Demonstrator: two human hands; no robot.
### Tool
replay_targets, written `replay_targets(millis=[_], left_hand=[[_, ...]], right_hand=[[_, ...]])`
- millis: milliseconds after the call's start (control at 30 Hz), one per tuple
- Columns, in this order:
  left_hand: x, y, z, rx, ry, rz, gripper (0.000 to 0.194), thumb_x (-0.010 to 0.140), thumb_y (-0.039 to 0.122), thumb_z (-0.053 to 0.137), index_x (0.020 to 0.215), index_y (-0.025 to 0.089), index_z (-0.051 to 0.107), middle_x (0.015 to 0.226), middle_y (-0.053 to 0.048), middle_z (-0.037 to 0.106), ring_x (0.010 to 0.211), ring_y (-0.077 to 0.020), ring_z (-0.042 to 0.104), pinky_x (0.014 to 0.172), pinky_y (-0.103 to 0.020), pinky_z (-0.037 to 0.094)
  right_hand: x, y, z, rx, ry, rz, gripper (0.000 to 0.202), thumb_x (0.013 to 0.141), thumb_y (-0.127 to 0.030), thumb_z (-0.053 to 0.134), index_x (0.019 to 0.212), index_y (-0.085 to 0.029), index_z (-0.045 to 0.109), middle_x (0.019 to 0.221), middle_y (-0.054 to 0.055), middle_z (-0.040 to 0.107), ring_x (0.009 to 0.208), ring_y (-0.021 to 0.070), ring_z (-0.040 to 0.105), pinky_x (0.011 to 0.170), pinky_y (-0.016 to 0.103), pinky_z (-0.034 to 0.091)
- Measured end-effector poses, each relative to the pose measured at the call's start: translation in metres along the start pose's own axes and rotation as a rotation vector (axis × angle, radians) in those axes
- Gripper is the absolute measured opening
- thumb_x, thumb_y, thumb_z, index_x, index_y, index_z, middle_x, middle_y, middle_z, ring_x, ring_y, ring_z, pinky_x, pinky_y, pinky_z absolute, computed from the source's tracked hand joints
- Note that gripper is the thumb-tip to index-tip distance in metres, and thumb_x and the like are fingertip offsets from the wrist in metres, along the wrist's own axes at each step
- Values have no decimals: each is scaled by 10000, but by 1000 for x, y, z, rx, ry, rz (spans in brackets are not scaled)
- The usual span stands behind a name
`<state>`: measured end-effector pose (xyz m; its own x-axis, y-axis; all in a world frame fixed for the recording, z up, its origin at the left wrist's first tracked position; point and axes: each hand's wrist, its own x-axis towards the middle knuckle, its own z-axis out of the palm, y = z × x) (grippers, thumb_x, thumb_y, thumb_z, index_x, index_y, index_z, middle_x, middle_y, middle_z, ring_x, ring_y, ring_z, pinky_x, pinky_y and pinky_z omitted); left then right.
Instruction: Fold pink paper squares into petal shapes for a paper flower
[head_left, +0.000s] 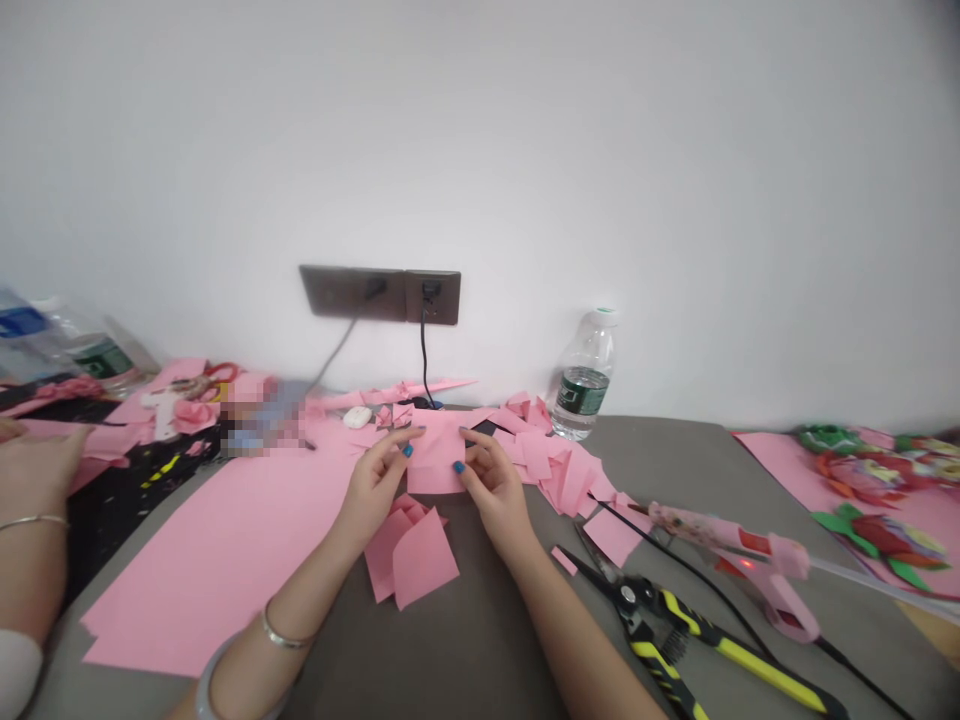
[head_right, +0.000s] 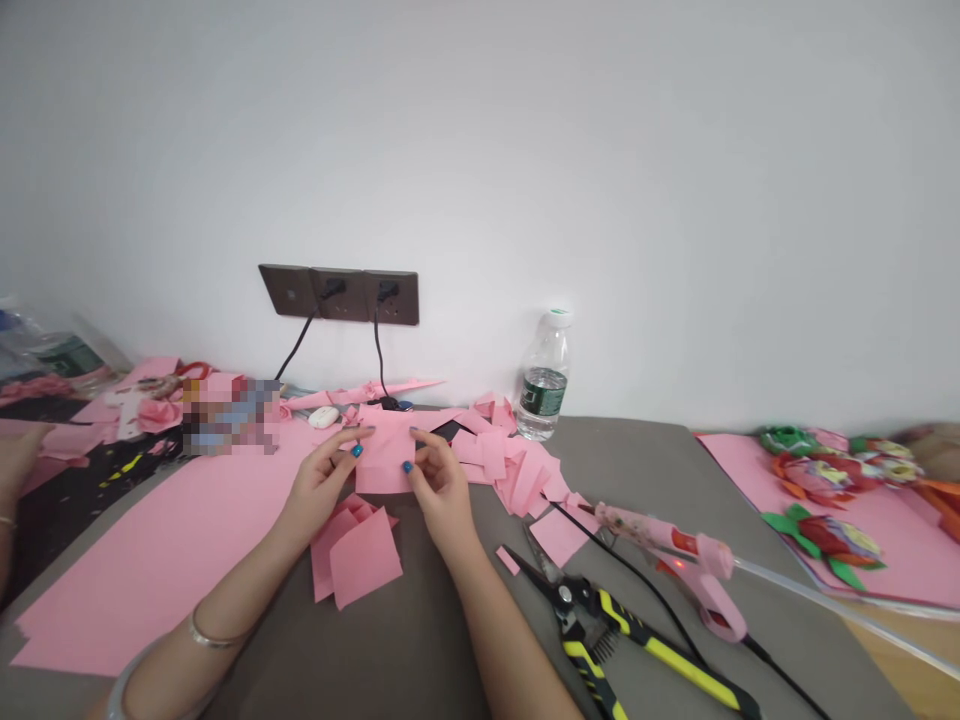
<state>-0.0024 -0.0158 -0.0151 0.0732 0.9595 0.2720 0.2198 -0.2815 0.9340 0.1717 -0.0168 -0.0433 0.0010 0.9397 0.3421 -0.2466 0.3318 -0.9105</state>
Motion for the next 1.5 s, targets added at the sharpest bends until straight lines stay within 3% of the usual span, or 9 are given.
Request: replay_targets(millis=[100,267,433,600,767,967,1167,1333,1500], left_hand=[[0,0,0,64,-62,62,248,895,265,502,998,181,711,721,-13,612,529,-105,486,478,-214,398],[0,0,3,5,-126,-27,275,824,294,625,1052,158,699,783,-34,675,695,-161,630,572,-235,519],[-2,2,3,55,-122,-53,315,827,311,624,1072,144,731,734,-32,717,655,-162,664,569,-231,538],[-3,5,3,226,-132,60,256,845,274,603,1014,187,774,891,-48,787,726,-178,712,652,-240,551],[-3,7,1,256,-91,128,268,861,251,567,1012,192,781,862,-41,794,641,-157,694,586,-218,528],[-4,9,2,203,-64,66,281,875,294,571,1020,171,777,821,-49,788,602,-149,679,533,-207,518],[-3,6,2,113,-13,57,230,796,261,681,985,170,776,1008,-67,777,843,-201,734,745,-250,589],[-3,5,0,187,-43,104,206,851,221,597,923,190,787,858,-32,792,676,-165,726,598,-215,570],[-3,7,-1,296,-52,179,241,877,207,562,984,189,778,843,-32,794,633,-156,715,572,-212,550]], right_hand=[[1,1,-2,-30,35,-5,182,830,-306,637,990,-220,634,747,-7,549,654,148,525,591,264,412],[1,1,-2,-8,69,-1,143,797,-320,687,894,-220,657,811,19,615,742,174,574,671,293,452],[2,-2,-2,151,89,58,312,797,-338,720,1068,-261,584,798,-5,647,763,177,609,723,307,468],[2,-3,-5,149,123,90,268,797,-344,726,1018,-249,607,751,-25,628,699,146,568,667,271,428],[2,-4,-4,123,97,80,248,776,-350,740,967,-228,642,829,10,664,781,172,597,709,290,444],[1,-2,-3,200,63,150,274,773,-349,742,957,-248,565,718,-29,624,665,155,575,653,280,436],[0,-1,-2,-2,61,-11,232,808,-307,686,1022,-246,622,678,-37,515,606,140,486,577,265,390],[-3,1,-2,-261,59,-133,108,829,-216,628,914,-237,691,808,22,632,759,187,561,713,322,431],[-3,1,-2,-261,86,-156,86,830,-203,618,805,-235,694,753,17,638,743,190,582,695,320,430]])
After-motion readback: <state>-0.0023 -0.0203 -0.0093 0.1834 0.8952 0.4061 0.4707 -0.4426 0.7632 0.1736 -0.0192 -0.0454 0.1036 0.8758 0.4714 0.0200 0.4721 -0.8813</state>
